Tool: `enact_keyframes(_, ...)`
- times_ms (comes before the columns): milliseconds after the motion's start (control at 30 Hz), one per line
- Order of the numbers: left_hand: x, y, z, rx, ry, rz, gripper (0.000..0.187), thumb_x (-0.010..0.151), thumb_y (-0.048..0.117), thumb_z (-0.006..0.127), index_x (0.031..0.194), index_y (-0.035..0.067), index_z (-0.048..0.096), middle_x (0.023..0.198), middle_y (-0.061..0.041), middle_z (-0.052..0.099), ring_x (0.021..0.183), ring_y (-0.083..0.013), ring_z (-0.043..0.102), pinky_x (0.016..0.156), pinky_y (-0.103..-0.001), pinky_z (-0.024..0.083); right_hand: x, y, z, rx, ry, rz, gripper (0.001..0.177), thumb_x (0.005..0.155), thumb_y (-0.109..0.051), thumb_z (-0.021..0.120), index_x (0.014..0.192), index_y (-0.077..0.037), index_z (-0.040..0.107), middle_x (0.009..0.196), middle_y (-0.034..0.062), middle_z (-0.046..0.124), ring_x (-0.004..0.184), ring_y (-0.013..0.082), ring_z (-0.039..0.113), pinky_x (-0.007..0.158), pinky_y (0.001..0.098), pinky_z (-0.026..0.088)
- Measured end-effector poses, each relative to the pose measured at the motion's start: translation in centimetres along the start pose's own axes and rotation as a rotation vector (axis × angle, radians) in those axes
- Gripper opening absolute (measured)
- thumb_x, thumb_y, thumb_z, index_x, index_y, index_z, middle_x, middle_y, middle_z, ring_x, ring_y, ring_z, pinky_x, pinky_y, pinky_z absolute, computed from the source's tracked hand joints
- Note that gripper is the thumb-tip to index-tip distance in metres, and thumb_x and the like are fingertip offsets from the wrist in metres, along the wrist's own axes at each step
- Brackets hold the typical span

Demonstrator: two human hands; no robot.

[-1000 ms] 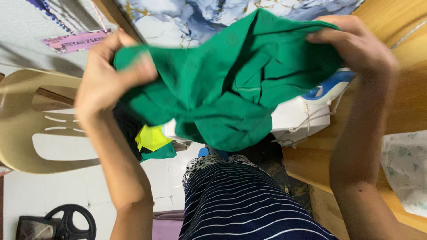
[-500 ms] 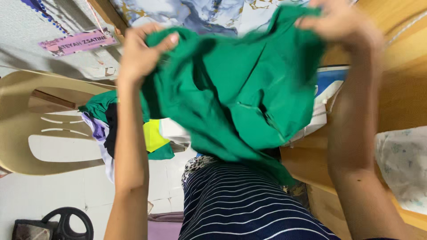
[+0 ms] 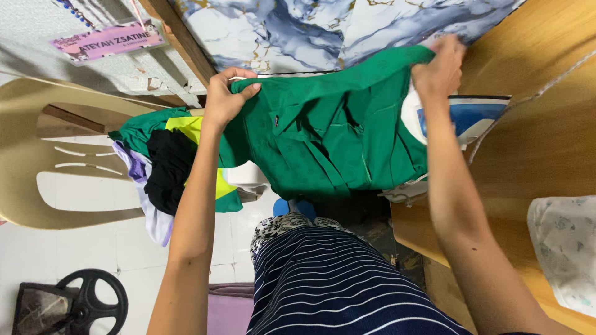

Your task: The person irons a green patterned shirt on a wooden table. They repeatedly smooth the fabric with their hands and use a blue and white iron to press different sections, including the front, sleeves, and collar. The person adjusts the shirt's position several times to ensure even ironing.

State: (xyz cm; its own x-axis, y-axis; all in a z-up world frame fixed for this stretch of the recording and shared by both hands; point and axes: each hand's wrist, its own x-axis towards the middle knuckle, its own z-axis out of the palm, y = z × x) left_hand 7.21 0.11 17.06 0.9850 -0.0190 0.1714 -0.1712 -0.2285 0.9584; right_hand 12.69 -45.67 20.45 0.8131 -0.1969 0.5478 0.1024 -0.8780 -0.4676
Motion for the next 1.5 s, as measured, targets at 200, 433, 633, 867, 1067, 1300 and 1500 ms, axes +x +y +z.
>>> enact_keyframes(200,0.6,-1.5,1.4,-0.075,0.041,-0.177,0.023,0.084,0.012,0.085,0.103,0.003,0.074,0.095,-0.001,0.074,0.085,-0.0076,0.067,0.076,-0.024,0.054,-5.0,-9.4,1.9,0.306,-0.83,0.59,0.082,0.079,-0.071,0.077,0.098,0.009,0.075,0.084,0.0179,0.075,0.065,0.0218,0.074,0.061,0.0369,0.061)
enact_keyframes(433,1.3,-1.6,-0.3,-0.065,-0.106,-0.173,0.032,0.079,0.014,0.089,0.107,0.004,0.074,0.094,-0.001,0.074,0.084,-0.0065,0.067,0.075,-0.023,0.056,-9.4,-13.0,13.9,0.685,-0.846,0.531,0.03,0.081,-0.02,0.084,0.102,-0.001,0.075,0.093,0.0098,0.077,0.077,0.0169,0.07,0.066,0.0359,0.059)
enact_keyframes(633,1.5,-4.7,-3.2,0.06,-0.128,-0.207,0.026,0.087,0.017,0.087,0.105,0.001,0.078,0.092,-0.003,0.076,0.082,-0.0085,0.065,0.076,-0.025,0.054,-2.8,-12.1,15.1,0.749,-0.599,0.144,0.025,0.089,-0.006,0.079,0.112,-0.001,0.07,0.096,0.0045,0.078,0.084,0.0113,0.075,0.072,0.029,0.061)
enact_keyframes(867,2.2,-3.9,-2.6,0.131,-0.126,-0.203,0.043,0.079,0.026,0.088,0.114,0.007,0.072,0.101,-0.007,0.074,0.092,-0.0123,0.069,0.083,-0.03,0.055,-2.0,-15.5,13.0,0.684,-0.626,-0.059,0.025,0.089,-0.007,0.081,0.11,-0.001,0.068,0.094,0.0038,0.077,0.088,0.0113,0.073,0.08,0.027,0.058)
enact_keyframes(1067,3.7,-2.4,1.3,0.507,-0.225,-0.085,0.044,0.088,0.045,0.084,0.107,0.007,0.072,0.096,-0.017,0.073,0.089,-0.0289,0.067,0.084,-0.04,0.054,-1.7,-16.2,11.3,0.79,-0.817,-0.012,0.022,0.086,-0.01,0.076,0.105,-0.005,0.067,0.097,0.0031,0.072,0.09,0.0111,0.066,0.076,0.0294,0.055)
enact_keyframes(1300,1.3,-6.3,5.8,0.36,-0.325,-0.207,0.04,0.095,0.045,0.07,0.113,0.011,0.064,0.113,-0.012,0.072,0.1,-0.0296,0.067,0.09,-0.04,0.052,-0.3,-7.4,15.7,0.433,-0.818,0.2,0.03,0.096,-0.033,0.057,0.117,-0.012,0.067,0.108,0.0075,0.069,0.102,0.0229,0.063,0.086,0.0366,0.05)
enact_keyframes(1500,-1.0,-18.6,12.0,0.024,-0.132,-0.184,0.036,0.089,0.034,0.086,0.111,0.013,0.067,0.145,-0.016,0.043,0.127,-0.0255,0.056,0.108,-0.036,0.049,-4.9,4.6,17.8,0.02,-0.745,0.137,0.094,0.079,-0.041,0.095,0.146,-0.004,0.041,0.147,0.0293,0.05,0.133,0.0434,0.052,0.108,0.0462,0.044)
